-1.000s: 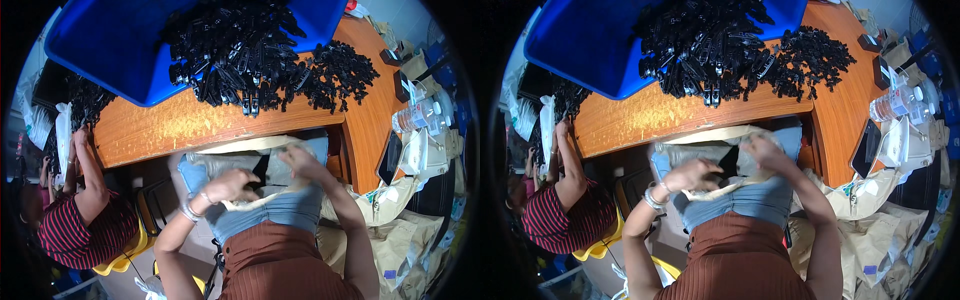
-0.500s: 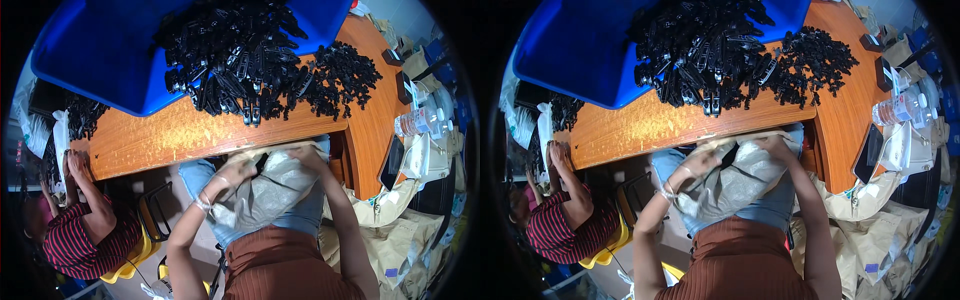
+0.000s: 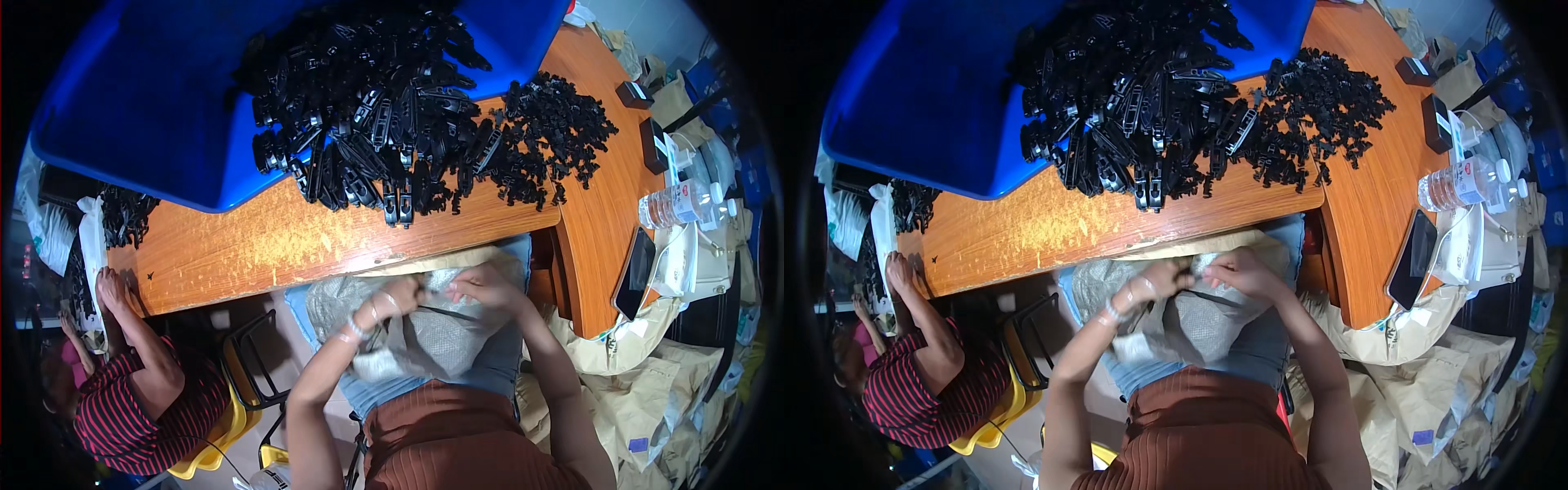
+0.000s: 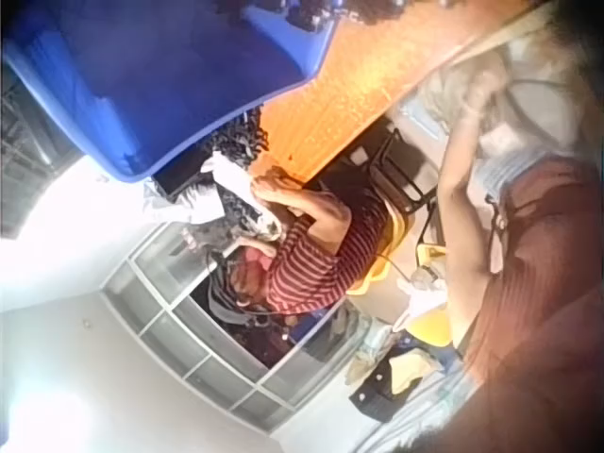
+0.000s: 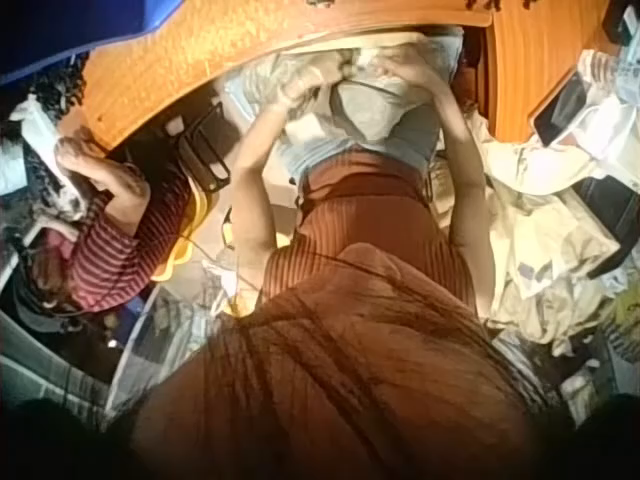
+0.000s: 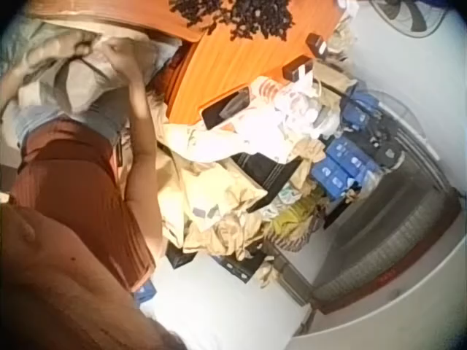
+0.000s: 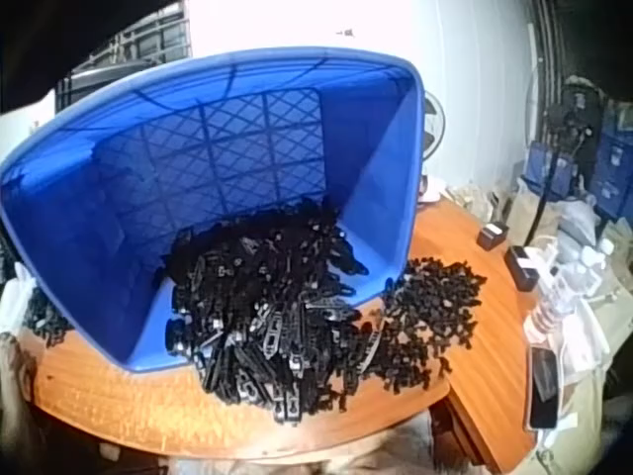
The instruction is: Assembling small black plastic components or clips by hand at a workbench.
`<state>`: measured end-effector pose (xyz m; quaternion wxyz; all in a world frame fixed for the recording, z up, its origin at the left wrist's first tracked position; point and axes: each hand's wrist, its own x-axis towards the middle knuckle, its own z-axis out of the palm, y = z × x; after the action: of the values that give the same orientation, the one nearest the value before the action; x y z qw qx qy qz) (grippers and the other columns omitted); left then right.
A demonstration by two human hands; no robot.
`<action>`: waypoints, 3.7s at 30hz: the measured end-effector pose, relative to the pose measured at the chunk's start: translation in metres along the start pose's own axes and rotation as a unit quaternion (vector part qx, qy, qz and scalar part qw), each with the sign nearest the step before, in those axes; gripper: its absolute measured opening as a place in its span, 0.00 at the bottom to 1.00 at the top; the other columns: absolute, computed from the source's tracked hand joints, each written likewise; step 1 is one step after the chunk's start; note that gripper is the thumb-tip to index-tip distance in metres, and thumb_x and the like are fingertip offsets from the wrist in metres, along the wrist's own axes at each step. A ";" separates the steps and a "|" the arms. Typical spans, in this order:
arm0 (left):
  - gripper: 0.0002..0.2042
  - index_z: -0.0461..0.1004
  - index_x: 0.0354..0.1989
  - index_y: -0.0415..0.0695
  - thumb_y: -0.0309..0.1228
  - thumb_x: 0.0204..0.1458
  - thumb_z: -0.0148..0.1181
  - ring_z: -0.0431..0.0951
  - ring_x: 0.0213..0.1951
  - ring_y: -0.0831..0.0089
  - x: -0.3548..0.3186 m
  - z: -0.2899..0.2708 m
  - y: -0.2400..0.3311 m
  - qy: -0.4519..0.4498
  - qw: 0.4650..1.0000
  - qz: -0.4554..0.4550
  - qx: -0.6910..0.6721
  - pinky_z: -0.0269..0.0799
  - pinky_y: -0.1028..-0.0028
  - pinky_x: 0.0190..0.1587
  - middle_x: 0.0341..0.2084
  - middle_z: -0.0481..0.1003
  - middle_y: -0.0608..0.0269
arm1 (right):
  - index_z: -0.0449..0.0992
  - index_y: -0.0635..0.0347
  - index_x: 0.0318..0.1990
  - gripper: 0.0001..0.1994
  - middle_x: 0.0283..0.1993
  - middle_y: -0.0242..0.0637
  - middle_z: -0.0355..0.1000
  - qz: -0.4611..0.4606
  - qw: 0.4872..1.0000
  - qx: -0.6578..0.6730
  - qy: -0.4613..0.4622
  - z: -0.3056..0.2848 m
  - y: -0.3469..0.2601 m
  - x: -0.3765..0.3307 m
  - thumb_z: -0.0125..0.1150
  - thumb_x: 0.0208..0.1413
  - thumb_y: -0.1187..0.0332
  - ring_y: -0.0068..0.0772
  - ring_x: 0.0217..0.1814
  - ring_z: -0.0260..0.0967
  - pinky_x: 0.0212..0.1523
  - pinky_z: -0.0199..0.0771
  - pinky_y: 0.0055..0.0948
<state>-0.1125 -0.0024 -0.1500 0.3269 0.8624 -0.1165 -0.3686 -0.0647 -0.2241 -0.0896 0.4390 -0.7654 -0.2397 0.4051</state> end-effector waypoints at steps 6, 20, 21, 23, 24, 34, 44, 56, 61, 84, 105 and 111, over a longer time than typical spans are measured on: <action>0.07 0.74 0.35 0.40 0.25 0.48 0.52 0.77 0.35 0.57 -0.125 -0.019 0.101 -0.045 0.962 0.271 0.011 0.73 0.64 0.37 0.32 0.76 0.54 | 0.76 0.61 0.32 0.05 0.25 0.37 0.69 -0.150 0.870 -0.140 0.448 -0.014 -0.113 0.027 0.59 0.51 0.70 0.31 0.26 0.68 0.27 0.66 0.31; 0.13 0.68 0.27 0.38 0.34 0.45 0.63 0.74 0.20 0.54 -0.052 -0.140 0.102 0.550 0.815 0.039 0.175 0.70 0.63 0.22 0.25 0.71 0.51 | 0.71 0.67 0.33 0.02 0.26 0.30 0.67 -0.151 0.849 0.001 0.507 -0.013 -0.098 0.037 0.55 0.53 0.78 0.17 0.24 0.64 0.26 0.63 0.19; 0.12 0.69 0.28 0.37 0.34 0.45 0.62 0.75 0.23 0.54 -0.054 -0.138 0.099 0.562 0.812 0.024 0.156 0.70 0.63 0.23 0.26 0.70 0.51 | 0.71 0.67 0.33 0.02 0.26 0.30 0.67 -0.150 0.849 0.002 0.506 -0.014 -0.095 0.035 0.55 0.53 0.78 0.17 0.24 0.64 0.26 0.63 0.19; 0.12 0.69 0.29 0.37 0.33 0.46 0.62 0.75 0.24 0.54 -0.058 -0.137 0.098 0.602 0.788 0.048 0.125 0.70 0.63 0.24 0.27 0.70 0.51 | 0.71 0.68 0.37 0.04 0.26 0.28 0.67 -0.177 0.843 -0.011 0.508 -0.015 -0.089 0.033 0.53 0.55 0.79 0.13 0.25 0.63 0.26 0.63 0.14; 0.11 0.70 0.31 0.37 0.31 0.46 0.62 0.75 0.25 0.54 -0.060 -0.136 0.097 0.640 0.759 0.072 0.093 0.70 0.63 0.24 0.27 0.70 0.51 | 0.71 0.68 0.37 0.04 0.26 0.28 0.67 -0.176 0.844 -0.010 0.507 -0.014 -0.088 0.033 0.53 0.55 0.79 0.13 0.25 0.63 0.26 0.63 0.14; 0.11 0.70 0.44 0.35 0.17 0.52 0.55 0.80 0.31 0.74 -0.101 -0.078 0.092 0.404 0.748 0.157 -0.503 0.74 0.83 0.28 0.23 0.78 0.59 | 0.75 0.69 0.35 0.06 0.39 0.36 0.69 -0.265 0.869 0.176 0.379 0.000 -0.119 0.004 0.58 0.48 0.81 0.23 0.40 0.66 0.39 0.64 0.19; 0.12 0.69 0.43 0.33 0.15 0.50 0.57 0.79 0.30 0.76 -0.114 -0.072 0.104 0.353 0.755 0.149 -0.531 0.74 0.84 0.32 0.28 0.78 0.56 | 0.75 0.66 0.32 0.05 0.40 0.37 0.68 -0.303 0.867 -0.090 0.386 0.011 -0.123 0.000 0.59 0.45 0.80 0.31 0.42 0.63 0.44 0.62 0.25; 0.09 0.72 0.37 0.36 0.19 0.47 0.60 0.73 0.24 0.85 -0.132 -0.063 0.089 0.374 0.845 0.086 -0.372 0.68 0.84 0.26 0.22 0.76 0.67 | 0.77 0.64 0.40 0.11 0.30 0.35 0.74 -0.101 0.968 0.178 0.143 0.022 -0.122 -0.014 0.61 0.48 0.74 0.28 0.35 0.72 0.39 0.69 0.25; 0.27 0.66 0.53 0.39 0.35 0.46 0.65 0.75 0.44 0.67 -0.155 -0.029 0.059 0.306 0.899 0.090 -0.298 0.68 0.71 0.47 0.41 0.75 0.54 | 0.77 0.62 0.42 0.12 0.37 0.41 0.76 -0.239 0.967 -0.062 0.063 0.018 -0.071 -0.004 0.59 0.50 0.69 0.37 0.42 0.73 0.42 0.70 0.32; 0.25 0.59 0.59 0.47 0.30 0.49 0.49 0.67 0.54 0.51 -0.035 0.079 -0.010 0.180 0.947 -0.013 0.267 0.64 0.61 0.55 0.55 0.63 0.49 | 0.71 0.64 0.43 0.12 0.39 0.36 0.72 -0.078 0.922 -0.016 0.379 -0.017 0.146 0.072 0.50 0.61 0.64 0.24 0.37 0.68 0.40 0.66 0.22; 0.23 0.63 0.53 0.37 0.45 0.60 0.39 0.72 0.50 0.57 -0.006 -0.010 0.003 0.266 0.223 0.195 -0.917 0.70 0.61 0.52 0.49 0.70 0.49 | 0.74 0.63 0.45 0.12 0.41 0.36 0.75 -0.082 0.834 0.540 0.078 0.021 0.001 0.032 0.51 0.56 0.68 0.37 0.42 0.73 0.35 0.74 0.30; 0.11 0.72 0.34 0.34 0.31 0.58 0.50 0.77 0.27 0.74 -0.078 0.007 0.064 0.342 0.676 -0.035 -0.652 0.71 0.81 0.27 0.30 0.76 0.52 | 0.77 0.65 0.37 0.06 0.34 0.38 0.74 -0.163 0.907 -0.005 0.389 0.011 -0.102 0.008 0.56 0.53 0.76 0.29 0.28 0.71 0.28 0.69 0.26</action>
<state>-0.1701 -0.0198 -0.0686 0.8102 0.4999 0.3034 -0.0411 -0.0703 -0.1619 -0.0078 0.5533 -0.8146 -0.1738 -0.0031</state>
